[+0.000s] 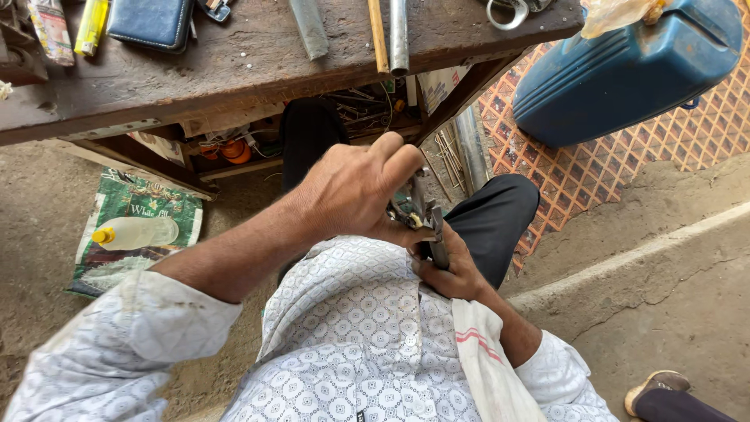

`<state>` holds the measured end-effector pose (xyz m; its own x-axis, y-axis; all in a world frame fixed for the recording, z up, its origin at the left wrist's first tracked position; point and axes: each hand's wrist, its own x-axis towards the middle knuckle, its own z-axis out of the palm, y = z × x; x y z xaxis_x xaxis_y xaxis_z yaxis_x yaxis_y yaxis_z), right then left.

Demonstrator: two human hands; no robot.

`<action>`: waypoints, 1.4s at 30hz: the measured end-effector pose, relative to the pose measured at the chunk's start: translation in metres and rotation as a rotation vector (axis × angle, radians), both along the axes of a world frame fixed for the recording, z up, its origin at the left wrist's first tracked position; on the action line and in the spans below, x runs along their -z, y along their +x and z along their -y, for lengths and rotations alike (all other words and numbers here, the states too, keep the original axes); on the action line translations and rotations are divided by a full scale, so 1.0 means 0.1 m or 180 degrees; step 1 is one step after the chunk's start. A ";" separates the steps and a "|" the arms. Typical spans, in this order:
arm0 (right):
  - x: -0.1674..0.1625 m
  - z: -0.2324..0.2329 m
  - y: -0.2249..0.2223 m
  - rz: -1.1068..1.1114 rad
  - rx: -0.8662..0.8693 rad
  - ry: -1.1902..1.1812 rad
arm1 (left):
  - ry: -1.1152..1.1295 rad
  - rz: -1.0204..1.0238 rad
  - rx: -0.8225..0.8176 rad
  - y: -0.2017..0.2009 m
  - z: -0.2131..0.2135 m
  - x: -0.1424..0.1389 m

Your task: The person sits at an outdoor workbench and winds white wire into a metal drum, using a bamboo stick to push and guide the wire inside. They then handle a small metal component, work on it with pliers, and file it before reaching back toward the wire drum.

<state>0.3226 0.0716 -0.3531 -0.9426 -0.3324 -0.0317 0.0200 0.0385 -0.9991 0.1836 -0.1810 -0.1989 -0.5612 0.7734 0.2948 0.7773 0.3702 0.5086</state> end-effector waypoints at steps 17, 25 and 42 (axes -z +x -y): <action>-0.39 0.22 -0.15 -0.1452 0.0320 0.0781 | 0.1377 0.2854 -0.0105 0.50 -0.14 0.72; -0.95 0.21 -0.47 -0.2983 0.1040 0.2028 | 0.2034 0.5667 0.1089 0.73 -0.16 0.63; -2.25 -0.14 -1.10 -0.5054 -0.0385 0.3884 | 0.2650 0.5784 0.0865 0.84 -0.05 0.19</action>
